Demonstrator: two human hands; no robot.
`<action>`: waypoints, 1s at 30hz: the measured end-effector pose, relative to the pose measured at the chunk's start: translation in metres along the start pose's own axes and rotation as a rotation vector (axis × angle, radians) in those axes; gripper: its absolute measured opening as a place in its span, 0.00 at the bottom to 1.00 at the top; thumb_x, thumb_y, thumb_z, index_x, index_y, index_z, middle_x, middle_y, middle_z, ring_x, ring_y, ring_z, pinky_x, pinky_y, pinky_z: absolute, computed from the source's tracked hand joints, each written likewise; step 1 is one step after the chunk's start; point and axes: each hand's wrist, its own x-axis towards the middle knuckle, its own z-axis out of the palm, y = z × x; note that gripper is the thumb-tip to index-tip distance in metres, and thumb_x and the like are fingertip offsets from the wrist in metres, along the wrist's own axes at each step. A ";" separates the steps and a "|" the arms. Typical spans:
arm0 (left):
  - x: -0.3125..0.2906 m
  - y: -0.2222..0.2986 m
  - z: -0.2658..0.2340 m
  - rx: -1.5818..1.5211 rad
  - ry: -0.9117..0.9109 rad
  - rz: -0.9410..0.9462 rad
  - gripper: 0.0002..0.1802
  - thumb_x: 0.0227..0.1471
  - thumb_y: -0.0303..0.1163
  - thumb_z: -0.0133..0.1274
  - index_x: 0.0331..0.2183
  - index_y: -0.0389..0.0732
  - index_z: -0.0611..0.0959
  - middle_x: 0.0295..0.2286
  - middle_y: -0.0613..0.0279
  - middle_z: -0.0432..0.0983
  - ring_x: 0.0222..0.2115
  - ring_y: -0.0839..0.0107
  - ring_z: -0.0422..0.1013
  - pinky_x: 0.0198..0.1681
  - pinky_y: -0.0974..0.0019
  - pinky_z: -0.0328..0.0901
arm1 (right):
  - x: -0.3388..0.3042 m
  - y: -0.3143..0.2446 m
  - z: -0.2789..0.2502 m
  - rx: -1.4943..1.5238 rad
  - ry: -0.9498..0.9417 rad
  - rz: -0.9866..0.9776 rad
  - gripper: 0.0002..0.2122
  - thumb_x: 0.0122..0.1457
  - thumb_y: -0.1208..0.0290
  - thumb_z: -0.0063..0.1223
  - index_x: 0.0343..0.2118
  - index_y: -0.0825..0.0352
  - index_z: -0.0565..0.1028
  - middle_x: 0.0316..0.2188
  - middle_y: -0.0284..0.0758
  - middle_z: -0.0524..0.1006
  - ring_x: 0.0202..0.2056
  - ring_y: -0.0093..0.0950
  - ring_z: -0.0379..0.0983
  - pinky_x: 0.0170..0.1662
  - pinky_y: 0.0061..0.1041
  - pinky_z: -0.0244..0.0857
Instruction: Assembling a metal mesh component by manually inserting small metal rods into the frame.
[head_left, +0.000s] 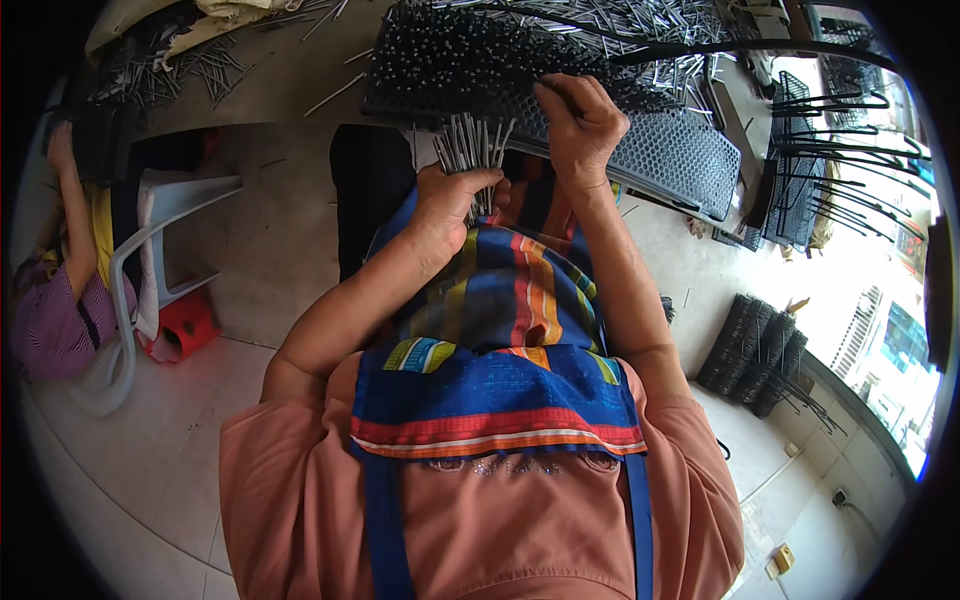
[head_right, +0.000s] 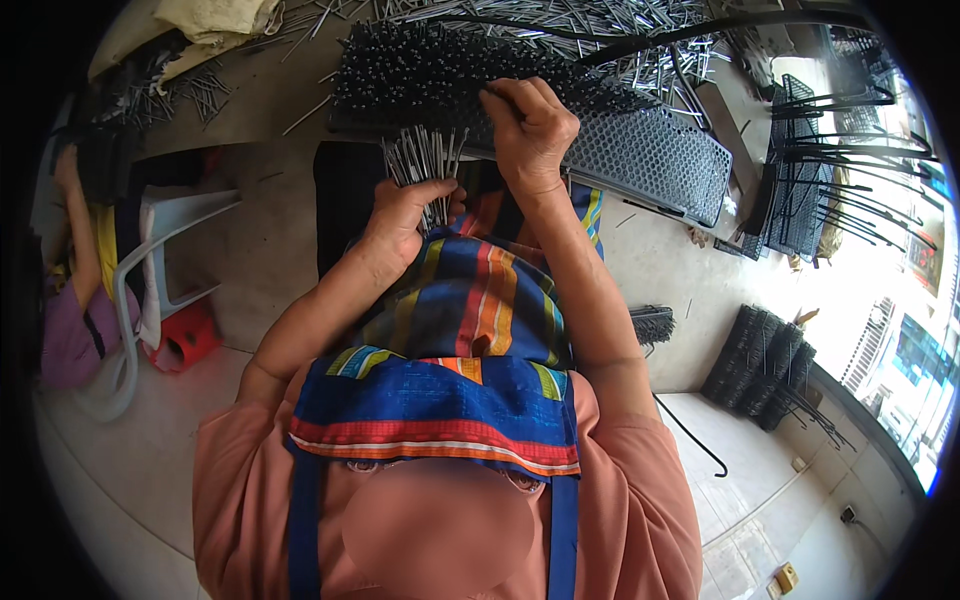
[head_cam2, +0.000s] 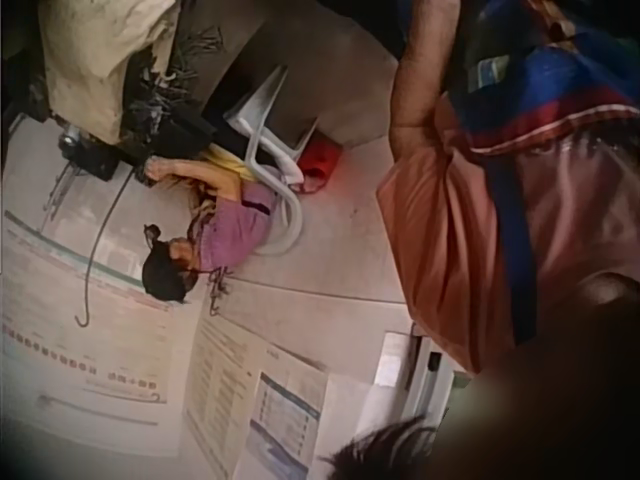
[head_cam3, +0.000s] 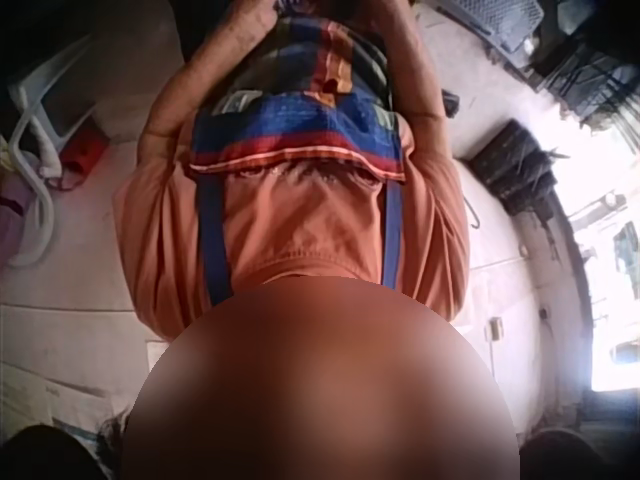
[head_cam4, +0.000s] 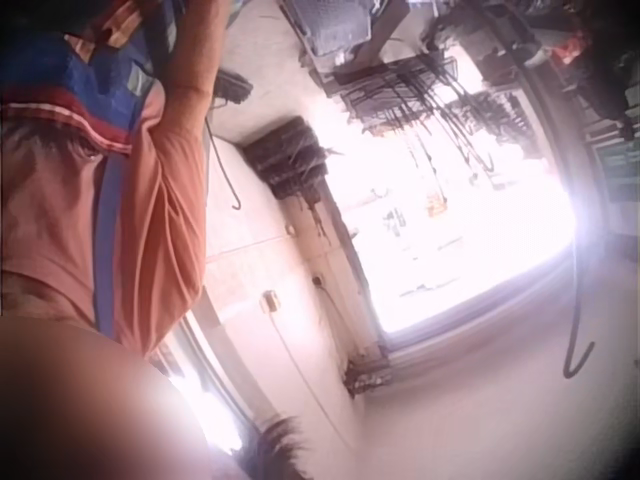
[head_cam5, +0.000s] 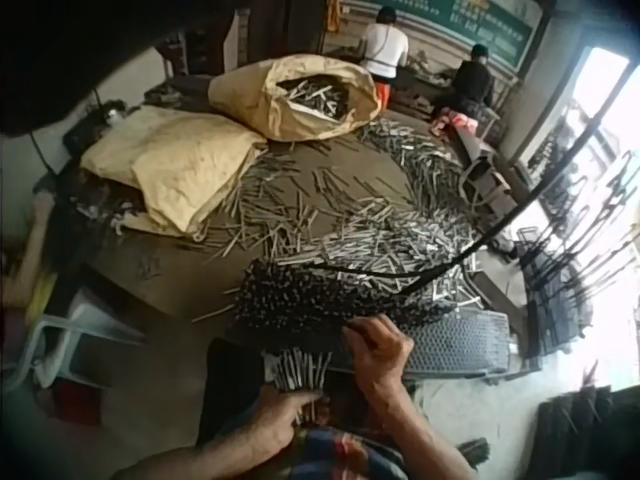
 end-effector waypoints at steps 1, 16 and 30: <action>0.000 0.000 0.001 -0.007 0.006 -0.010 0.06 0.44 0.20 0.60 0.28 0.31 0.81 0.23 0.52 0.79 0.21 0.64 0.76 0.24 0.64 0.71 | 0.001 0.001 0.000 -0.001 0.000 0.001 0.06 0.46 0.81 0.63 0.29 0.68 0.82 0.24 0.31 0.79 0.23 0.18 0.73 0.28 0.18 0.65; 0.003 -0.001 0.008 -0.135 -0.055 -0.056 0.08 0.44 0.15 0.56 0.31 0.31 0.79 0.24 0.51 0.79 0.22 0.64 0.76 0.22 0.65 0.69 | 0.010 0.002 0.003 -0.285 -0.120 -0.099 0.07 0.46 0.77 0.64 0.30 0.65 0.81 0.24 0.33 0.78 0.23 0.24 0.76 0.28 0.19 0.67; 0.005 -0.002 0.005 -0.182 -0.093 -0.081 0.12 0.44 0.15 0.56 0.35 0.33 0.79 0.25 0.53 0.80 0.21 0.64 0.77 0.22 0.66 0.71 | 0.005 -0.013 -0.009 -0.150 -0.295 0.032 0.08 0.45 0.68 0.65 0.24 0.67 0.79 0.19 0.35 0.76 0.20 0.29 0.74 0.25 0.26 0.66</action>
